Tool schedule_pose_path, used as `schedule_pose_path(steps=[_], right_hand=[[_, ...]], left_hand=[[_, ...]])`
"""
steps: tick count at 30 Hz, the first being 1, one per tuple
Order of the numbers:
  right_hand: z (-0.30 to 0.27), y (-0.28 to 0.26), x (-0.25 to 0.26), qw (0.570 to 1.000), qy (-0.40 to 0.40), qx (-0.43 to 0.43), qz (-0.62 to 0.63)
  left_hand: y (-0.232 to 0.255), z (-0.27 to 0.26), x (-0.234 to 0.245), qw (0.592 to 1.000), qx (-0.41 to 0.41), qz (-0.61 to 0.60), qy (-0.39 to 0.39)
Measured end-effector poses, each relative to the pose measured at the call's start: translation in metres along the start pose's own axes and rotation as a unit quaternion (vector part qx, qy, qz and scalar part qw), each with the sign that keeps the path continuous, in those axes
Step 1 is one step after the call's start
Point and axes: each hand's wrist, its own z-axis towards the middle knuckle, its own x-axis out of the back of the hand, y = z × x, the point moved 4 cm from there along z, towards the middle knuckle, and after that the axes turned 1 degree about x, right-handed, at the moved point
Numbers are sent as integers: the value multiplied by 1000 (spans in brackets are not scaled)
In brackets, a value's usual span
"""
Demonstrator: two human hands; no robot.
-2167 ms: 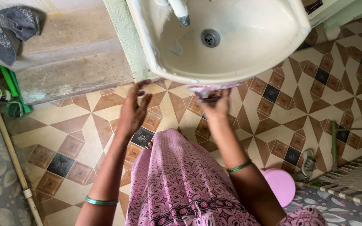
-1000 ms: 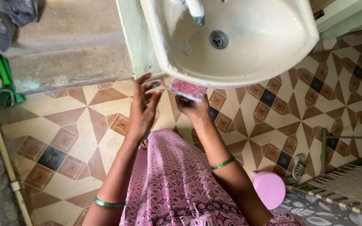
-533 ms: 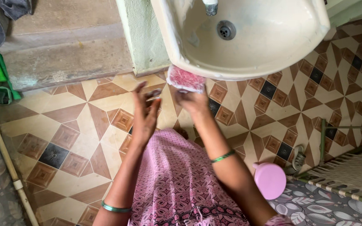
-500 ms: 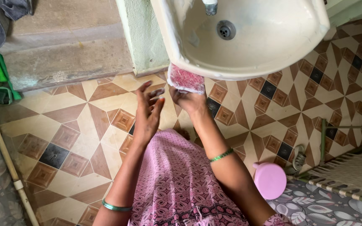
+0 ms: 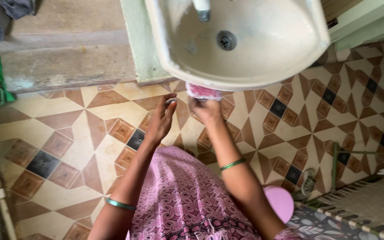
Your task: The person scrubs a white wall-mounted sink using a pink and gray sponge. They wipe the basin, faucet, and drain area repeatedly, moving the sponge across different surfaces of the sink.
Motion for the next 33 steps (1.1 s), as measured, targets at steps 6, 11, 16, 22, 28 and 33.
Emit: schedule_pose_path(steps=[6,11,16,22,28,33], right_hand=[[-38,-98,-9,994,84,67,-19],[-30,-132,9,989,112,91,-29],[-20,-34,15,976,8,-213,-41],[-58,-146,-16,992,106,-61,-31],[-33,-162,-4,994,100,45,-10],[-52,-27,-20,971,18,-237,33]], left_hand=[[19,19,-55,990,38,-122,-54],[13,18,-85,991,-13,-129,-27],[10,18,-112,991,34,-126,16],[36,-4,-80,993,36,-63,92],[34,-7,-74,986,55,-73,140],[34,10,-97,992,-2,-99,80]])
